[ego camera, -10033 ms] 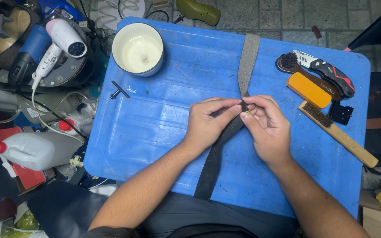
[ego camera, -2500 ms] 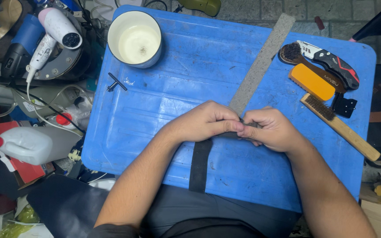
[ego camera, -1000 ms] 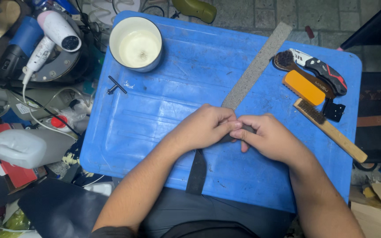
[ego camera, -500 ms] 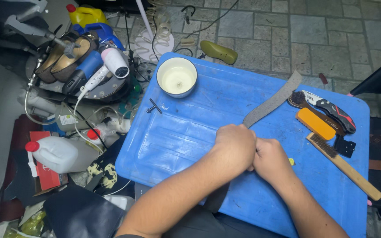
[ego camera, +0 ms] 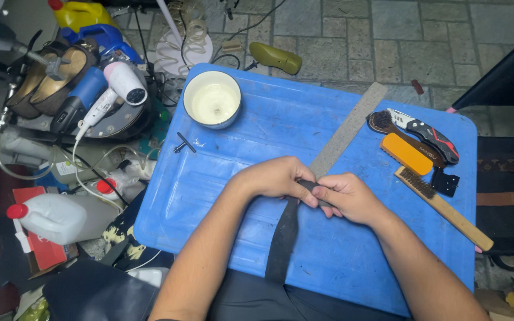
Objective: The person repeatedly folds and presses a small section of a black belt on a blue work surface, using a yellow utility knife to trim or adjust the edge. The hands manipulate the belt material by hand throughout the clip.
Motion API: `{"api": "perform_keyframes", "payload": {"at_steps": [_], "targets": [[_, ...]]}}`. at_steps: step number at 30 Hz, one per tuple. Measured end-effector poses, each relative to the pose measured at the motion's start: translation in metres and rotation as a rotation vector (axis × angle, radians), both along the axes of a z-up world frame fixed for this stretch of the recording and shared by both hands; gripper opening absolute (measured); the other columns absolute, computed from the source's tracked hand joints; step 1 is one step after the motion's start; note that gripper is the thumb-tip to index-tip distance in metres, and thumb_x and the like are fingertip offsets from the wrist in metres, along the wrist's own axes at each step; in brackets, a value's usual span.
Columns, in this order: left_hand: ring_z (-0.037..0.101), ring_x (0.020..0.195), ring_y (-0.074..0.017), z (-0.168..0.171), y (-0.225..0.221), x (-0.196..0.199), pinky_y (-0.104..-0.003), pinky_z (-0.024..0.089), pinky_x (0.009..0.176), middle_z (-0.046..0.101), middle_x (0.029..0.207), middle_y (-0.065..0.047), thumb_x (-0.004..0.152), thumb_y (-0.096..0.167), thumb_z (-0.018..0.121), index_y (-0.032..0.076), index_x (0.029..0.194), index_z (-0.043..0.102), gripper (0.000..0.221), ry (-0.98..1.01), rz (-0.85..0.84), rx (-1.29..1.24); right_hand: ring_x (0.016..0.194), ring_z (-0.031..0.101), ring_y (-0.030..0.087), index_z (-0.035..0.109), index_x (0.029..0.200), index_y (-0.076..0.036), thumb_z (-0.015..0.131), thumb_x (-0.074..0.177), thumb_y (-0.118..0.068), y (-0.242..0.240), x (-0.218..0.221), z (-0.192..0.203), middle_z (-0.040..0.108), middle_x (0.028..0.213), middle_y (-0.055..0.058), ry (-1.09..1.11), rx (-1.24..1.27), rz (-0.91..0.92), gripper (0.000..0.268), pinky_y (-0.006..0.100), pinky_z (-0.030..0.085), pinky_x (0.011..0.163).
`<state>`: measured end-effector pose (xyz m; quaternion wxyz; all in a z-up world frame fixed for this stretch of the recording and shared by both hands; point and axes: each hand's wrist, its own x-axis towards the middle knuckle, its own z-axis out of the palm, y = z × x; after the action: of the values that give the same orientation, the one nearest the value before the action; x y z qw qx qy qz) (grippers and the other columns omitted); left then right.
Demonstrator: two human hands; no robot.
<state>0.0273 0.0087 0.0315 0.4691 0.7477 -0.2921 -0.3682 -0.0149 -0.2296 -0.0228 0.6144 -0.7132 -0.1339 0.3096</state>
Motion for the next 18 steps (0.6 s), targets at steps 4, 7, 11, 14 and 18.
{"api": "perform_keyframes", "payload": {"at_steps": [4, 7, 11, 14, 18], "targets": [[0.061, 0.064, -0.0041, -0.015, -0.007, 0.002, -0.022, 0.040, 0.051, 0.071, 0.075, 0.002, 0.090, 0.023, 0.077, 0.006, 0.098, 0.078, 0.019, 0.293, -0.051, -0.252, 0.044, 0.050, 0.005, 0.074, 0.084, -0.001, 0.061, 0.100, -0.030, -0.011, 0.000, -0.011, 0.064, 0.056, 0.003, 0.046, 0.034, -0.019, 0.035, 0.022, 0.037, 0.041], [0.064, 0.070, -0.0029, -0.024, -0.014, 0.001, -0.021, 0.041, 0.053, 0.074, 0.085, 0.002, 0.095, 0.023, 0.073, 0.006, 0.101, 0.076, 0.018, 0.376, -0.070, -0.355, 0.043, 0.050, 0.005, 0.073, 0.086, 0.000, 0.059, 0.100, -0.033, -0.021, -0.001, -0.015, 0.063, 0.057, 0.003, 0.080, 0.117, -0.017, 0.039, 0.022, 0.038, 0.040], [0.064, 0.070, -0.0037, -0.032, -0.016, 0.000, -0.020, 0.040, 0.053, 0.073, 0.083, 0.000, 0.099, 0.025, 0.071, 0.006, 0.100, 0.075, 0.020, 0.393, -0.055, -0.385, 0.040, 0.047, 0.006, 0.073, 0.087, 0.004, 0.060, 0.101, -0.034, -0.023, -0.003, -0.017, 0.063, 0.055, 0.006, 0.134, 0.206, -0.040, 0.042, 0.023, 0.038, 0.038], [0.065, 0.070, -0.0050, -0.038, -0.017, 0.000, -0.020, 0.042, 0.055, 0.073, 0.084, -0.001, 0.100, 0.026, 0.071, 0.005, 0.100, 0.075, 0.021, 0.460, -0.028, -0.446, 0.040, 0.045, 0.005, 0.072, 0.091, 0.005, 0.060, 0.102, -0.033, -0.022, -0.001, -0.019, 0.061, 0.055, 0.006, 0.153, 0.312, -0.058, 0.041, 0.022, 0.035, 0.038], [0.066, 0.072, -0.0072, -0.047, -0.021, 0.001, -0.021, 0.049, 0.060, 0.074, 0.090, -0.003, 0.099, 0.027, 0.071, 0.003, 0.102, 0.074, 0.024, 0.568, 0.028, -0.581, 0.044, 0.046, 0.007, 0.068, 0.093, 0.007, 0.061, 0.105, -0.027, -0.018, -0.003, -0.019, 0.059, 0.059, 0.007, 0.199, 0.536, -0.124, 0.036, 0.023, 0.036, 0.041]]}}
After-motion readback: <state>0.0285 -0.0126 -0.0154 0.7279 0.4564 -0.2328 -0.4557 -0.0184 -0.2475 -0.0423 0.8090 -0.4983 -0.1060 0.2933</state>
